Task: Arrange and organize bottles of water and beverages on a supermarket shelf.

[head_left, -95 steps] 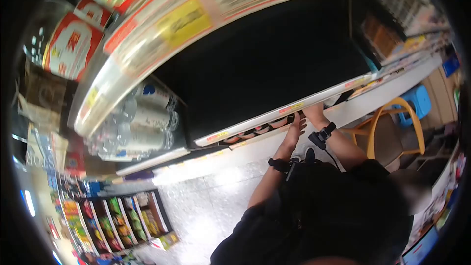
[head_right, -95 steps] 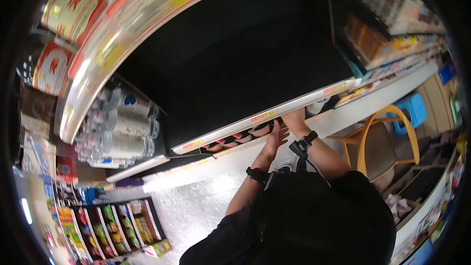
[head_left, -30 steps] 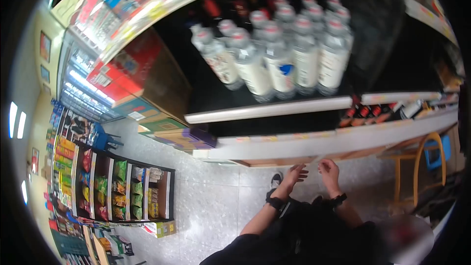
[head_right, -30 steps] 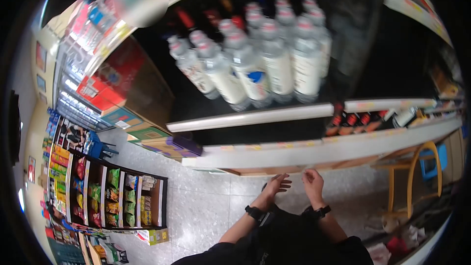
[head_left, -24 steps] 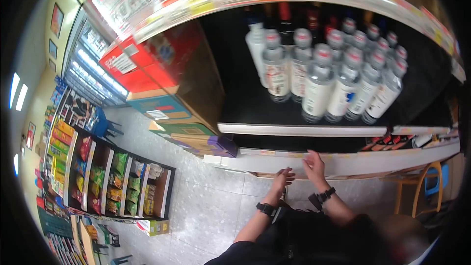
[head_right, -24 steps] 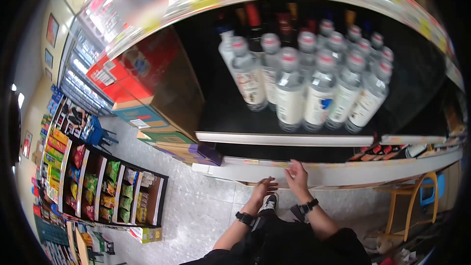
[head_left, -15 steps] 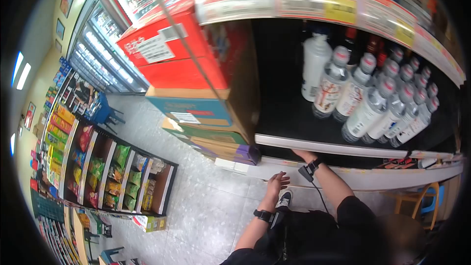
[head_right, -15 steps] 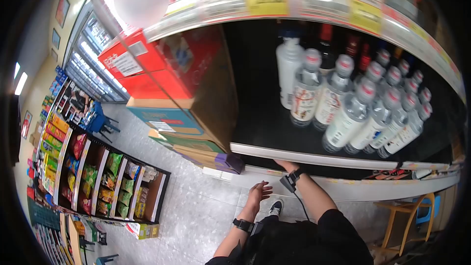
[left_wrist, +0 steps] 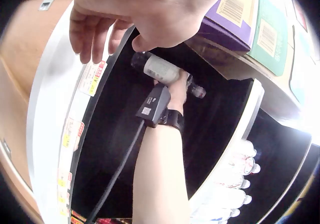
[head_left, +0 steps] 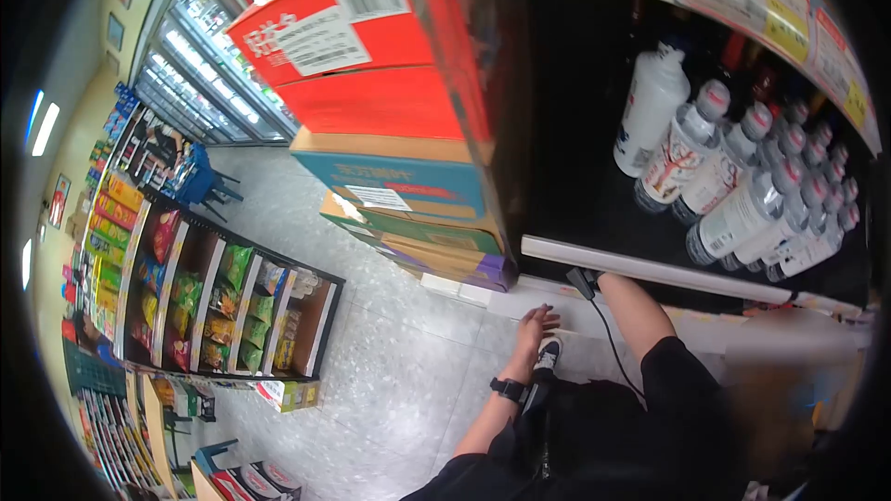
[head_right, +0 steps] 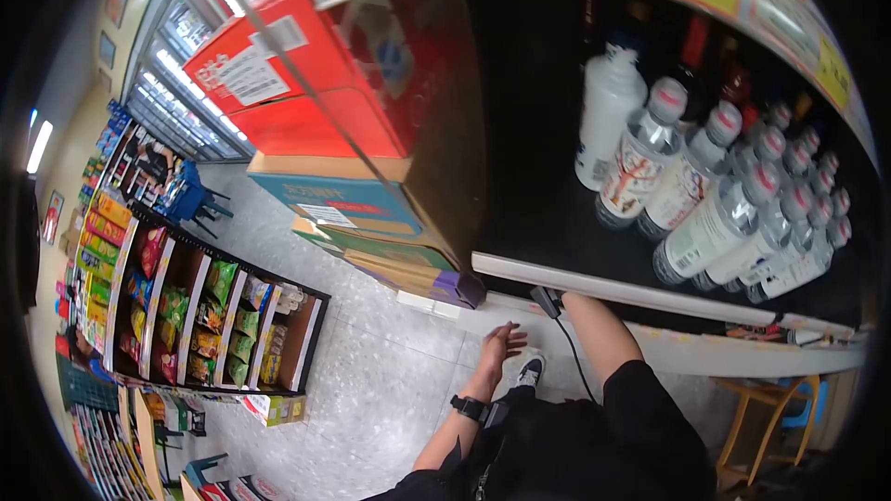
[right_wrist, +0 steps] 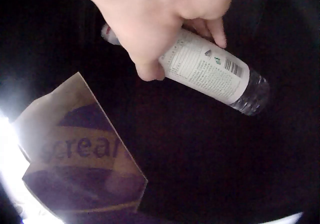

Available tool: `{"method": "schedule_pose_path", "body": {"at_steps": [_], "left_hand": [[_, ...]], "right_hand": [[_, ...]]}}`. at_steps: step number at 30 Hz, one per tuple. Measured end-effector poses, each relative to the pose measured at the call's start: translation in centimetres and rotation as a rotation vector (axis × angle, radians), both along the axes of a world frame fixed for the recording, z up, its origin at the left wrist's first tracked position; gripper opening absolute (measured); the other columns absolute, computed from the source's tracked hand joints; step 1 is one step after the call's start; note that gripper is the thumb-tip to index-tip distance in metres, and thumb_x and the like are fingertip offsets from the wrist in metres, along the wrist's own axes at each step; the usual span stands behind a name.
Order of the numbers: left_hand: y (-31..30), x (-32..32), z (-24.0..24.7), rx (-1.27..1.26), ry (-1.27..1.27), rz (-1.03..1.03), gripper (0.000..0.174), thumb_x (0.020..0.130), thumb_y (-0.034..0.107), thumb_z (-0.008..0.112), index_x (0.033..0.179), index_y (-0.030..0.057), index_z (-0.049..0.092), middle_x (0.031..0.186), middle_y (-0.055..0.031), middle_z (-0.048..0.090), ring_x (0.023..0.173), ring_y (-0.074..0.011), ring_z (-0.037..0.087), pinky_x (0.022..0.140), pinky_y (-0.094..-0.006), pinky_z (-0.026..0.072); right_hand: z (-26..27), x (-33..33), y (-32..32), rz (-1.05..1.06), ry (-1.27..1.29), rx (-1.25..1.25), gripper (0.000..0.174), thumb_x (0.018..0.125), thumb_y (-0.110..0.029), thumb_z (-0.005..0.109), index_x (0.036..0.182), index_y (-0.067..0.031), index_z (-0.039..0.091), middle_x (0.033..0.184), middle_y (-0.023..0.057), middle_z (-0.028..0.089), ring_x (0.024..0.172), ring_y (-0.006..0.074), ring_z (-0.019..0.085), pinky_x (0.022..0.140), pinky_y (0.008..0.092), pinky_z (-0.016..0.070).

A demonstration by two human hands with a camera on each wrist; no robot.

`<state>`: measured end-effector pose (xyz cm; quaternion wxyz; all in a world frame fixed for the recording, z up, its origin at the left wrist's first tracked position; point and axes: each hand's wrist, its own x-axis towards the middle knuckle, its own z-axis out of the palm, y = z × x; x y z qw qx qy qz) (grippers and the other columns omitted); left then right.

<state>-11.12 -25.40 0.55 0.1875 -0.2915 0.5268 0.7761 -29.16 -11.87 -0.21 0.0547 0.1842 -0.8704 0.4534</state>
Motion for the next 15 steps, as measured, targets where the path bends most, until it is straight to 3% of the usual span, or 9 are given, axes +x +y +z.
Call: {"method": "schedule_pose_path", "body": {"at_steps": [6,8,10,11,12,15], "left_hand": [[0.9,-2.5,-0.6,-0.009,0.006,-0.113,0.042,0.096,0.037,0.045,0.120,0.0042,0.056,0.106,-0.0133,0.066,0.092,-0.0250,0.064,0.080,-0.0359,0.0481],[1.4,-3.3,-0.9,-0.006,0.029,-0.054,0.039,0.092,0.035,0.051,0.115,0.0043,0.058,0.104,-0.0136,0.066,0.088,-0.0236,0.065,0.074,-0.0342,0.0500],[2.0,-3.9,-1.4,-0.008,0.072,-0.051,0.038,0.093,0.034,0.050,0.115,0.0039,0.056,0.104,-0.0122,0.063,0.088,-0.0245,0.064,0.073,-0.0357,0.0508],[2.5,-4.1,-0.9,-0.028,0.073,-0.035,0.039,0.093,0.035,0.051,0.116,0.0034,0.055,0.103,-0.0119,0.063,0.087,-0.0248,0.064,0.072,-0.0361,0.0511],[3.2,-4.2,-0.5,-0.047,0.075,-0.017,0.041,0.093,0.037,0.051,0.116,0.0030,0.053,0.103,-0.0115,0.062,0.087,-0.0251,0.063,0.072,-0.0365,0.0514],[5.6,-4.1,0.6,-0.077,0.100,-0.003,0.050,0.094,0.042,0.051,0.124,0.0026,0.044,0.105,-0.0116,0.058,0.089,-0.0260,0.062,0.072,-0.0371,0.0521]], "right_hand": [[0.2,5.4,2.0,-0.228,0.059,-0.043,0.034,0.078,-0.033,0.073,0.093,-0.0029,0.066,0.089,0.0132,0.069,0.085,0.0268,0.065,0.078,0.0378,0.0494],[0.9,7.6,3.9,-0.332,0.072,-0.054,0.034,0.077,-0.032,0.073,0.093,-0.0028,0.066,0.089,0.0129,0.069,0.084,0.0262,0.065,0.078,0.0374,0.0495],[4.1,10.1,4.8,-0.349,-0.003,-0.472,0.030,0.072,-0.024,0.078,0.089,-0.0029,0.066,0.082,0.0078,0.068,0.081,0.0177,0.064,0.074,0.0325,0.0504],[6.6,11.8,5.4,-0.435,-0.095,-0.459,0.029,0.068,-0.020,0.081,0.087,-0.0034,0.066,0.080,0.0058,0.067,0.080,0.0135,0.063,0.072,0.0296,0.0505],[4.9,12.7,6.6,-0.448,-0.146,-0.425,0.038,0.067,-0.019,0.082,0.096,-0.0028,0.063,0.086,0.0076,0.067,0.082,0.0140,0.063,0.073,0.0291,0.0510],[8.0,17.0,8.6,-0.560,0.012,-0.581,0.052,0.065,-0.016,0.083,0.109,-0.0026,0.057,0.097,0.0098,0.065,0.087,0.0153,0.063,0.077,0.0293,0.0512]]}}
